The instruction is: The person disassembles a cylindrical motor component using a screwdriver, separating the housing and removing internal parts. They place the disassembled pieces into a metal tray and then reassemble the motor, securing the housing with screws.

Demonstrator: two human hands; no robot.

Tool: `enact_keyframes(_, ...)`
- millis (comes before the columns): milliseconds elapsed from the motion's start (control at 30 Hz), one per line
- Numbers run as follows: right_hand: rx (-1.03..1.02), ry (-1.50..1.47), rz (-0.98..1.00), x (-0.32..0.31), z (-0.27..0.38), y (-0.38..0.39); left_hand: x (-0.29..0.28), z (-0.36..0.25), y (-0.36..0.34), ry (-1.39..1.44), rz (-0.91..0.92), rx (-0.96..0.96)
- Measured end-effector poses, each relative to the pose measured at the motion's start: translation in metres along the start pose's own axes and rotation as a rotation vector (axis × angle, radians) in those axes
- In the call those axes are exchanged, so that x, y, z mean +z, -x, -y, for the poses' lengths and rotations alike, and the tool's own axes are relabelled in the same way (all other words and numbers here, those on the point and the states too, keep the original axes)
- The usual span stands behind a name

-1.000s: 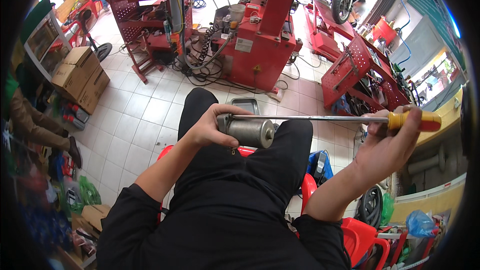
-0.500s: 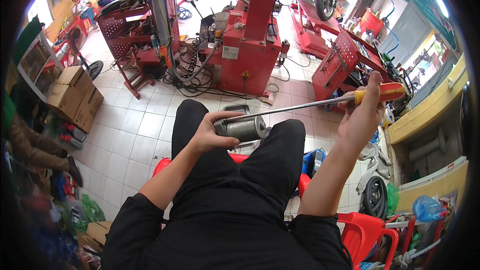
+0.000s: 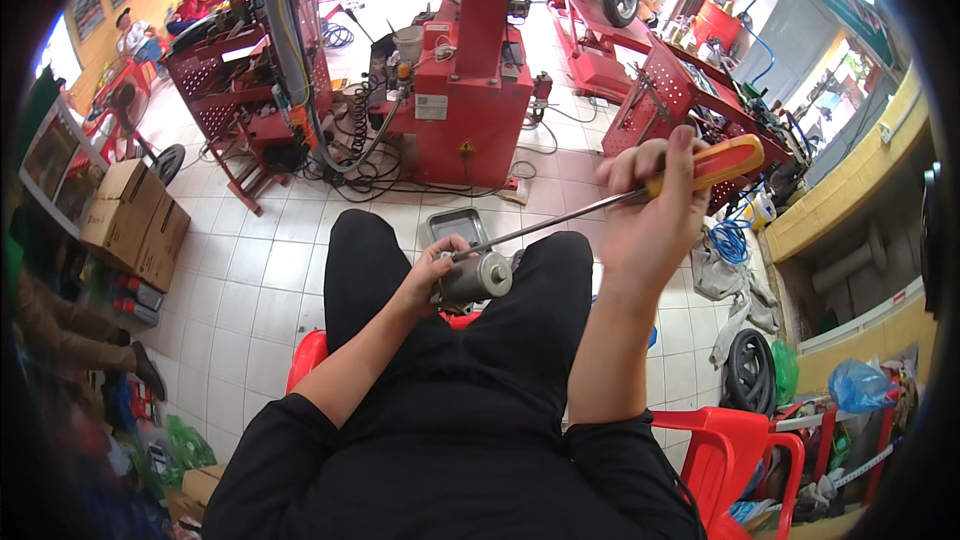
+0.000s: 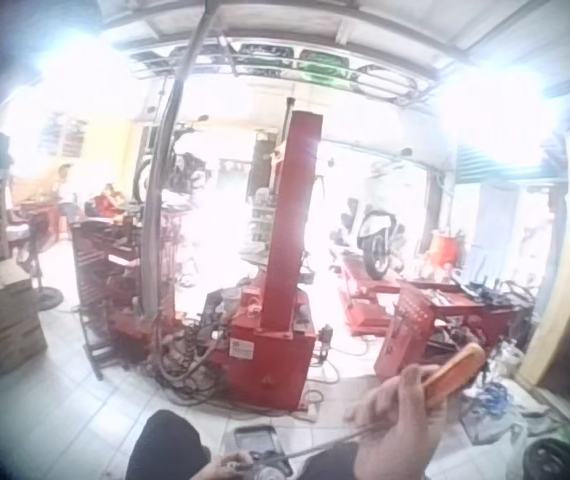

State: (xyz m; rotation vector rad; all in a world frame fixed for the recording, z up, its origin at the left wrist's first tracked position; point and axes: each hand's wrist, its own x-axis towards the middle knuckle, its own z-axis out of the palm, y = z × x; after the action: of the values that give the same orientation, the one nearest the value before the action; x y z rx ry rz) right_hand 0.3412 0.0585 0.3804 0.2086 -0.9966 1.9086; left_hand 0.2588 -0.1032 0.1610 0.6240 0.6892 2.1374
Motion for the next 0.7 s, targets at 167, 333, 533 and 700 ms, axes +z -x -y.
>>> enact_keyframes(167, 0.098, -0.03, 0.243, 0.0, -0.002, 0.036, -0.009, 0.029, -0.004, 0.069, -0.011, -0.149)
enact_keyframes(333, 0.295, 0.201, 0.561, -0.019, -0.003, 0.049, -0.013, 0.036, 0.003, 0.199, 0.005, -0.292)
enact_keyframes(533, 0.211, 0.361, 1.007, -0.037, 0.006, 0.071, -0.046, 0.04, -0.004, 0.179, 0.106, -0.312)
enact_keyframes(700, -0.03, 0.4, 1.258, -0.025, 0.007, 0.114, -0.037, 0.03, -0.01, 0.249, 0.224, -0.434)
